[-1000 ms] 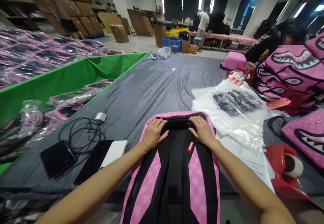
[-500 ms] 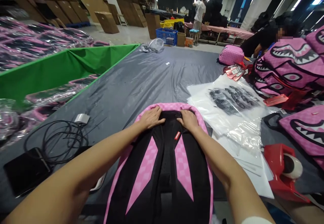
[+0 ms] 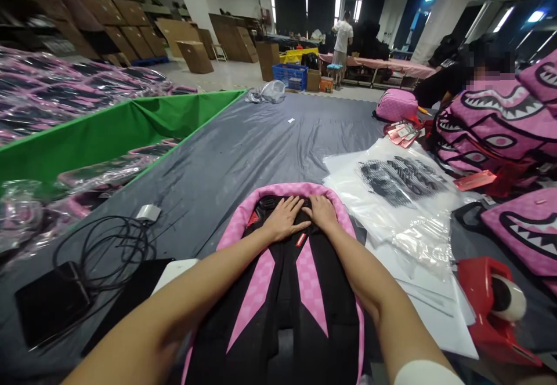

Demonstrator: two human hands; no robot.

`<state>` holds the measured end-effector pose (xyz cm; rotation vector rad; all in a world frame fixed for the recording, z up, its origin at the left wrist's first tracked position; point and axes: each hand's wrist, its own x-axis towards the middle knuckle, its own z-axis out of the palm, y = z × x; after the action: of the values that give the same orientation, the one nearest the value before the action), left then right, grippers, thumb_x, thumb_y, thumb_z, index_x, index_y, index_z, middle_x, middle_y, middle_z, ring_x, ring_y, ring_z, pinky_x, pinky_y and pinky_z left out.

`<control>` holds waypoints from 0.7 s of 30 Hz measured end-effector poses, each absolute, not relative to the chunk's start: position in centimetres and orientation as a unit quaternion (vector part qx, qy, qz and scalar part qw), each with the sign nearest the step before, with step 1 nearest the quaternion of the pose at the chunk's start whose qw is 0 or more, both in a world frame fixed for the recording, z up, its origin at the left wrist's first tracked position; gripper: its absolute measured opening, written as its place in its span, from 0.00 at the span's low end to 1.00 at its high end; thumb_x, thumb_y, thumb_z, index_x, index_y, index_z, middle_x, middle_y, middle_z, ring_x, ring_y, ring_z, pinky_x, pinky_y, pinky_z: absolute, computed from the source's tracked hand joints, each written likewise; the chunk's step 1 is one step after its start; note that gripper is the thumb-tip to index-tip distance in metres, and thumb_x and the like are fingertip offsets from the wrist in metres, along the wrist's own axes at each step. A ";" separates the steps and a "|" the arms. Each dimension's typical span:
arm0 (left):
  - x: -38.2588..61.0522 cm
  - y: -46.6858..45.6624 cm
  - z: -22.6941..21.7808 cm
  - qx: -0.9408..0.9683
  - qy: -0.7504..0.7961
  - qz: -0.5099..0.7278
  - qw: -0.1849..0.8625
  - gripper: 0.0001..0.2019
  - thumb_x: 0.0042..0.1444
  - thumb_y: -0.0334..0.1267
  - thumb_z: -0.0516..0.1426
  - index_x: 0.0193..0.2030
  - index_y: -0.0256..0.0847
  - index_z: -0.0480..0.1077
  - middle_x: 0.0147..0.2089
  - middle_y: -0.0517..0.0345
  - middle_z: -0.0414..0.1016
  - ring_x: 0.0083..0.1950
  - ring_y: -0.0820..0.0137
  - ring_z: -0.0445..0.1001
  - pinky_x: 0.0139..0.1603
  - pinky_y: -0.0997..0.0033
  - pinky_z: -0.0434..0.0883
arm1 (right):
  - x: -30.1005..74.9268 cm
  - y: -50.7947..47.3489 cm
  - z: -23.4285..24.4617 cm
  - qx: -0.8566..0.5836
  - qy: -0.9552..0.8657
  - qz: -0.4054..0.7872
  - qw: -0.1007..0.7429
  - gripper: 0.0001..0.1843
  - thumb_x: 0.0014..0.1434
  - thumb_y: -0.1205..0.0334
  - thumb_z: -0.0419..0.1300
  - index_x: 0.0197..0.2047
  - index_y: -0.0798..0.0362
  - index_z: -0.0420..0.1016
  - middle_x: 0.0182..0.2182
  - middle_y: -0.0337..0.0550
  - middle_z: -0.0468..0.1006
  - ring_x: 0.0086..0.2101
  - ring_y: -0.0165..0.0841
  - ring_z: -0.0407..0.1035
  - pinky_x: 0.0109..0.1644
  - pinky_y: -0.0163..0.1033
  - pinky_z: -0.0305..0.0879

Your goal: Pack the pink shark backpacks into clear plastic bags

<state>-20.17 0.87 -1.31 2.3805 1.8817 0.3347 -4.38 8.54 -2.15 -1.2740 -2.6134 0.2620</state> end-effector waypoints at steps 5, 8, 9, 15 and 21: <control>-20.6 1.7 -3.1 0.761 0.622 0.147 0.112 0.42 0.61 0.67 0.52 0.72 0.38 0.60 0.74 0.39 0.61 0.75 0.49 0.58 0.75 0.45 0.54 | -2.5 10.7 0.0 -0.387 -0.908 0.101 0.125 0.21 0.63 0.69 0.62 0.59 0.51 0.73 0.57 0.52 0.76 0.57 0.40 0.70 0.61 0.46 0.67; -20.9 1.7 -3.1 0.756 0.626 0.151 0.119 0.42 0.60 0.68 0.54 0.71 0.38 0.62 0.73 0.39 0.62 0.75 0.48 0.59 0.75 0.45 0.54 | -1.3 14.5 2.4 -0.403 -0.909 0.091 0.059 0.29 0.56 0.68 0.69 0.61 0.51 0.72 0.56 0.53 0.76 0.55 0.43 0.71 0.57 0.46 0.68; -20.8 1.6 -3.1 0.755 0.627 0.153 0.116 0.43 0.60 0.68 0.53 0.72 0.37 0.61 0.73 0.39 0.61 0.75 0.48 0.58 0.75 0.44 0.53 | -1.3 15.9 3.0 -0.408 -0.908 0.093 0.023 0.29 0.53 0.67 0.71 0.58 0.52 0.74 0.52 0.52 0.78 0.51 0.43 0.74 0.54 0.44 0.70; -20.4 1.0 -4.0 0.752 0.627 0.190 0.068 0.40 0.63 0.66 0.51 0.72 0.38 0.60 0.74 0.40 0.61 0.75 0.50 0.57 0.76 0.44 0.51 | -4.4 19.5 3.9 -0.378 -0.915 0.095 -0.105 0.23 0.34 0.67 0.80 0.36 0.52 0.80 0.32 0.36 0.82 0.36 0.38 0.78 0.37 0.32 0.68; -20.8 1.6 -3.6 0.743 0.637 0.193 0.071 0.39 0.61 0.65 0.55 0.71 0.42 0.63 0.72 0.42 0.65 0.73 0.48 0.61 0.74 0.42 0.53 | -4.7 16.0 4.7 -0.376 -0.919 0.012 -0.118 0.19 0.45 0.70 0.76 0.42 0.53 0.80 0.43 0.50 0.84 0.47 0.47 0.78 0.45 0.36 0.67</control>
<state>-20.77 1.64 -3.55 2.2337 1.9165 0.5808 -4.71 16.02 4.70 -1.2796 -3.1270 0.0400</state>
